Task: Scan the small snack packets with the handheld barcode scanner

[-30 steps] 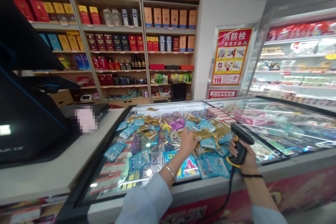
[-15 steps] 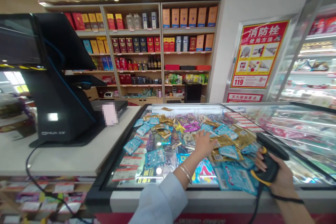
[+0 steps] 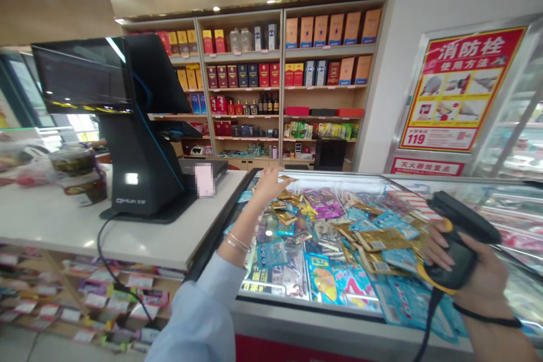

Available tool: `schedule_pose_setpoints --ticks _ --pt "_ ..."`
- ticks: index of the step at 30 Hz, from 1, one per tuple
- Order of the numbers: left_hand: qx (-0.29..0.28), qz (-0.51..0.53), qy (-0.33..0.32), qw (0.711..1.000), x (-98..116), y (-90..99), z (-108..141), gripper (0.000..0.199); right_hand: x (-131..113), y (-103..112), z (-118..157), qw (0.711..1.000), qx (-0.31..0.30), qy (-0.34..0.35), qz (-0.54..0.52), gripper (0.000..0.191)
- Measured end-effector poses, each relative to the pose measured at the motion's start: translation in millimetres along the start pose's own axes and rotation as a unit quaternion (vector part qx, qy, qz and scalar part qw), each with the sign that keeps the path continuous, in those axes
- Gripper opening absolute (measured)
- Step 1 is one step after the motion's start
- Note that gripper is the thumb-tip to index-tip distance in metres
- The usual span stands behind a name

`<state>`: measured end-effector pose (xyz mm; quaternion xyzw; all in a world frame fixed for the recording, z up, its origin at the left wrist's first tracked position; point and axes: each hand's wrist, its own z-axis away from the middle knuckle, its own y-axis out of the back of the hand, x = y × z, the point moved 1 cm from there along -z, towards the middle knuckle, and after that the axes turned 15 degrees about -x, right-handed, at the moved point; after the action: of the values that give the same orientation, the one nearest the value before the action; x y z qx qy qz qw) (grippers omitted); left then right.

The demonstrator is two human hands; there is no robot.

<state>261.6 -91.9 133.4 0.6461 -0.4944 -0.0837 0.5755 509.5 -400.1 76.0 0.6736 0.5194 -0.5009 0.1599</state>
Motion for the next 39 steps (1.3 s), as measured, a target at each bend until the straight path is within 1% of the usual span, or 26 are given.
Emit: schedule_pose_setpoints --ticks 1,3,4,6,8,10,11,13,16,18,21,25,28,31,33,34,35,36,37,38,39 --pt "0.010 -0.007 0.011 1.000 -16.1 11.3 5.4 0.045 2.6 -9.6 -5.2 1.000 -0.022 -0.007 -0.020 0.016" --pt "0.010 -0.011 0.038 0.999 -49.5 29.8 16.6 0.042 11.6 -28.6 -15.8 0.995 -0.065 -0.031 -0.069 0.013" --pt "0.005 -0.009 0.054 0.998 -66.2 36.7 21.9 0.040 17.8 -38.1 -21.1 0.992 -0.085 -0.042 -0.079 0.013" --pt "-0.026 -0.012 0.093 0.995 -98.1 44.4 31.5 0.035 34.0 -57.3 -31.0 0.984 -0.134 -0.074 -0.089 0.016" --pt "-0.071 -0.037 0.142 0.987 -125.6 43.6 39.4 0.029 54.2 -76.6 -39.1 0.973 -0.178 -0.104 -0.100 0.020" --pt "-0.113 -0.067 0.183 0.974 -146.5 35.7 46.1 0.024 76.7 -95.6 -44.1 0.957 -0.229 -0.147 -0.101 0.022" --pt "-0.129 -0.078 0.197 0.969 -154.0 30.2 49.1 0.022 88.0 -104.7 -45.4 0.948 -0.251 -0.168 -0.100 0.024" --pt "-0.155 -0.089 0.214 0.960 -163.9 18.3 54.4 0.017 108.4 -120.8 -46.4 0.934 -0.281 -0.190 -0.112 0.025" --pt "-0.195 -0.093 0.222 0.951 -169.1 3.7 59.4 0.010 132.5 -137.3 -46.1 0.919 -0.301 -0.204 -0.151 0.024" --pt "-0.221 -0.097 0.221 0.945 -169.2 -2.8 60.4 0.013 144.6 -142.0 -46.4 0.912 -0.306 -0.216 -0.169 0.024" --pt "-0.246 -0.113 0.222 0.937 -167.9 -10.3 58.9 0.023 158.1 -140.8 -48.2 0.904 -0.311 -0.228 -0.185 0.024" --pt "-0.255 -0.138 0.235 0.928 -166.0 -18.2 55.0 0.042 169.4 -133.4 -50.5 0.897 -0.313 -0.236 -0.204 0.024" --pt "-0.270 -0.127 0.226 0.927 -164.3 -19.0 50.7 0.042 174.0 -130.2 -51.2 0.899 -0.304 -0.239 -0.206 0.024" --pt "-0.270 -0.104 0.199 0.936 -160.4 -14.9 43.8 0.038 174.6 -130.3 -51.7 0.902 -0.299 -0.236 -0.204 0.026" --pt "-0.255 -0.099 0.182 0.945 -156.1 -13.1 38.3 0.035 172.6 -131.1 -52.2 0.904 -0.295 -0.233 -0.205 0.026" --pt "-0.240 -0.095 0.172 0.951 -153.6 -13.8 35.4 0.032 171.0 -131.5 -52.5 0.905 -0.292 -0.233 -0.205 0.026" --pt "-0.213 -0.079 0.159 0.961 -150.9 -15.8 32.5 0.029 169.3 -131.7 -52.9 0.906 -0.288 -0.232 -0.205 0.026" --pt "-0.170 -0.049 0.147 0.973 -148.2 -19.2 29.6 0.025 167.6 -131.7 -53.2 0.907 -0.284 -0.233 -0.204 0.027" --pt "-0.112 -0.002 0.136 0.984 -145.8 -23.9 26.9 0.023 165.9 -131.5 -53.6 0.909 -0.280 -0.232 -0.203 0.027" --pt "-0.045 0.059 0.128 0.989 -143.9 -29.7 24.5 0.022 164.5 -131.3 -53.9 0.912 -0.276 -0.231 -0.199 0.026" --pt "0.023 0.130 0.124 0.983 -142.6 -36.2 22.5 0.022 163.2 -131.0 -54.2 0.915 -0.271 -0.227 -0.194 0.026"
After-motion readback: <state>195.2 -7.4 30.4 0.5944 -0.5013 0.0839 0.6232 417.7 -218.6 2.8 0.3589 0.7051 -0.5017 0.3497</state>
